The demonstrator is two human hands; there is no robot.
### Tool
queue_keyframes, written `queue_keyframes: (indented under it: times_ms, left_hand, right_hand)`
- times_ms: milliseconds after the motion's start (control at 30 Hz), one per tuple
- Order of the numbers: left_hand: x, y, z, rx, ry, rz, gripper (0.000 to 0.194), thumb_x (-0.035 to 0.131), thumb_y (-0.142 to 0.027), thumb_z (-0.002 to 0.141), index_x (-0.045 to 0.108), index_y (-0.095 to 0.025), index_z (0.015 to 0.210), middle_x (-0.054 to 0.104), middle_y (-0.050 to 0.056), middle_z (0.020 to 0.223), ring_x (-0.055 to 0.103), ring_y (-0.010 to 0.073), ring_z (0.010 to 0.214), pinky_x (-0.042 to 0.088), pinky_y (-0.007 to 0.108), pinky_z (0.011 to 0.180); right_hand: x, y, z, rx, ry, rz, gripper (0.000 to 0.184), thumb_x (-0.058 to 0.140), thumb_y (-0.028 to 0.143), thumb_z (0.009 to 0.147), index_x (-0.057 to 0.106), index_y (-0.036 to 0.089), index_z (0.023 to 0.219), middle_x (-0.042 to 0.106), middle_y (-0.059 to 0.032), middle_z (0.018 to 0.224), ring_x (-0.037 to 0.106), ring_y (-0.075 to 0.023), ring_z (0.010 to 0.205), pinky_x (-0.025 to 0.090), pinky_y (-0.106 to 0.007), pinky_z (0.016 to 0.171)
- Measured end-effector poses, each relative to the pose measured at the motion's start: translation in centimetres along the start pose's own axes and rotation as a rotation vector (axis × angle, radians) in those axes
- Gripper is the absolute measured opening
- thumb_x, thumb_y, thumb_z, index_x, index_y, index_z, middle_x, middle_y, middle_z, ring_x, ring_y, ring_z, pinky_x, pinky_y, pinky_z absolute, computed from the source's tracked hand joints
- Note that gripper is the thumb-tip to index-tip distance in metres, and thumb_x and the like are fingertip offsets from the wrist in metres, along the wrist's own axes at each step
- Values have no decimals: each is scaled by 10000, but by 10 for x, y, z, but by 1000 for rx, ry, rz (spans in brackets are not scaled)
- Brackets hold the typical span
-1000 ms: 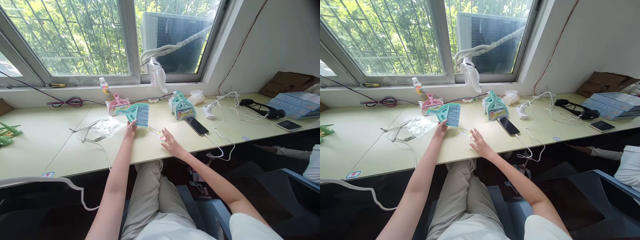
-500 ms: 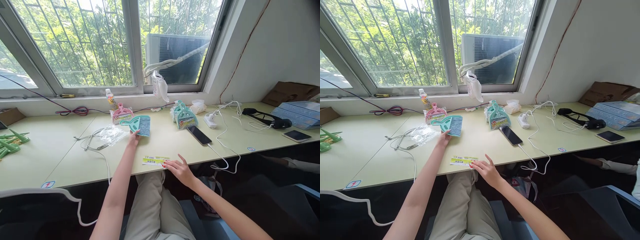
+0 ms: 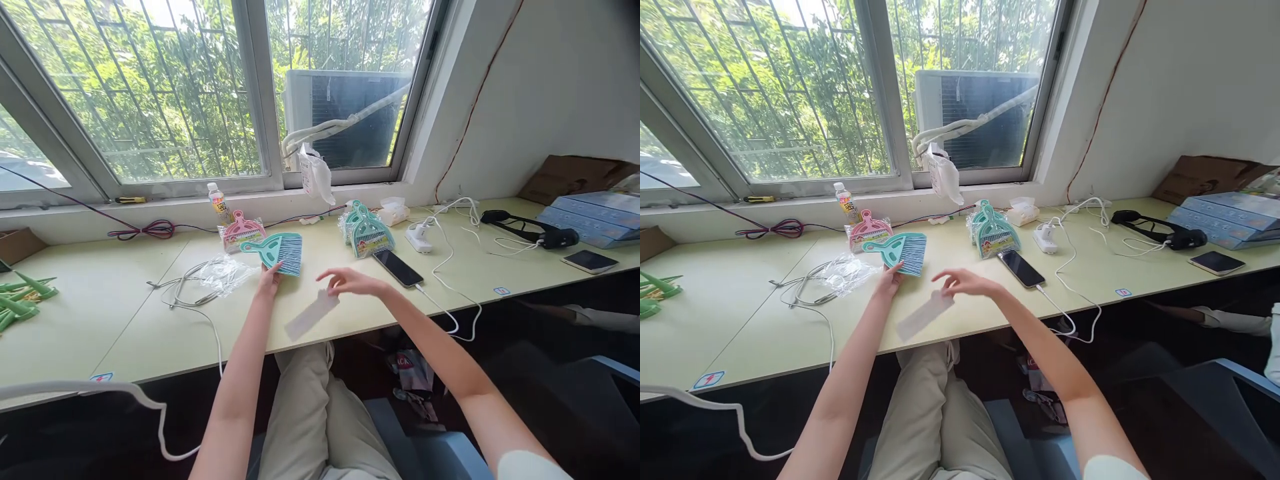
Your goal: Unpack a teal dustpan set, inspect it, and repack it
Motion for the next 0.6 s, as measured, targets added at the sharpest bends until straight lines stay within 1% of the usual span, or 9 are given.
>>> queue_keyframes:
  times_ms: [100, 167, 233, 267, 300, 333, 367, 500, 600]
  left_hand:
    - [1, -1, -1, -17, -17, 5, 425, 746, -64, 772, 565, -258, 1103, 701, 9, 1062, 704, 126, 886, 589, 218, 731]
    - [1, -2, -2, -31, -35, -3, 427, 771, -94, 753, 560, -264, 1083, 698, -2, 1029, 702, 124, 864, 582, 224, 726]
    - [0, -2, -3, -42, -62, -30, 440, 776, -107, 733, 559, -264, 1082, 693, -3, 986, 697, 124, 824, 574, 230, 707]
    - [-1, -2, -3, -48, -79, -46, 442, 767, -107, 727, 559, -260, 1085, 689, 0, 965, 693, 124, 802, 569, 232, 696]
    - [-2, -1, -3, -56, -93, -59, 441, 755, -100, 720, 559, -252, 1085, 687, 4, 947, 689, 126, 785, 566, 236, 688]
    - [-3, 0, -3, -60, -97, -70, 441, 740, -86, 713, 560, -242, 1083, 687, 10, 940, 686, 130, 776, 566, 243, 688]
    - [-3, 2, -2, -57, -94, -75, 445, 727, -70, 704, 560, -231, 1083, 690, 17, 941, 685, 135, 773, 566, 251, 691]
    - [-3, 8, 2, -36, -38, -44, 528, 715, -44, 663, 562, -204, 1142, 703, 37, 955, 687, 150, 774, 555, 266, 697]
    - [-2, 11, 4, -19, -14, -24, 648, 688, 14, 617, 555, -219, 1206, 706, 17, 936, 682, 140, 756, 541, 245, 674]
  right_hand:
    - [-70, 5, 34, 134, -276, -271, 452, 662, 209, 879, 633, 171, 1328, 782, -70, 931, 708, -186, 800, 521, -279, 744]
    - [-103, 10, 51, 243, -594, -544, 395, 637, 178, 894, 671, 206, 1287, 787, -76, 988, 710, -223, 893, 497, -312, 810]
    - [-111, 13, 64, 294, -924, -707, 393, 534, 180, 962, 639, 208, 1340, 775, -110, 1084, 699, -260, 999, 467, -351, 875]
    - [-104, 13, 71, 281, -1044, -754, 399, 466, 195, 1000, 615, 196, 1370, 763, -129, 1124, 690, -268, 1032, 447, -367, 908]
    - [-92, 12, 80, 242, -1102, -791, 407, 403, 210, 1028, 604, 184, 1381, 754, -144, 1148, 684, -270, 1047, 424, -378, 940]
    - [-74, 9, 91, 188, -1095, -828, 411, 360, 228, 1047, 618, 176, 1363, 751, -150, 1153, 678, -267, 1052, 396, -383, 972]
    - [-53, 4, 102, 140, -1020, -867, 408, 347, 239, 1052, 658, 172, 1307, 757, -150, 1125, 676, -268, 1040, 372, -385, 990]
    - [25, -15, 135, -11, -611, -987, 404, 360, 235, 1045, 743, 149, 1142, 772, -149, 1050, 663, -266, 985, 306, -381, 1006]
    - [49, -19, 140, -59, -531, -1017, 417, 345, 246, 1051, 740, 150, 1144, 764, -147, 1062, 646, -265, 990, 295, -389, 987]
Point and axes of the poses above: each hand's wrist, its own z-axis towards the middle knuckle, its own x-axis out of the palm, y = z × x, the point moved 4 cm from there along z, towards the middle knuckle
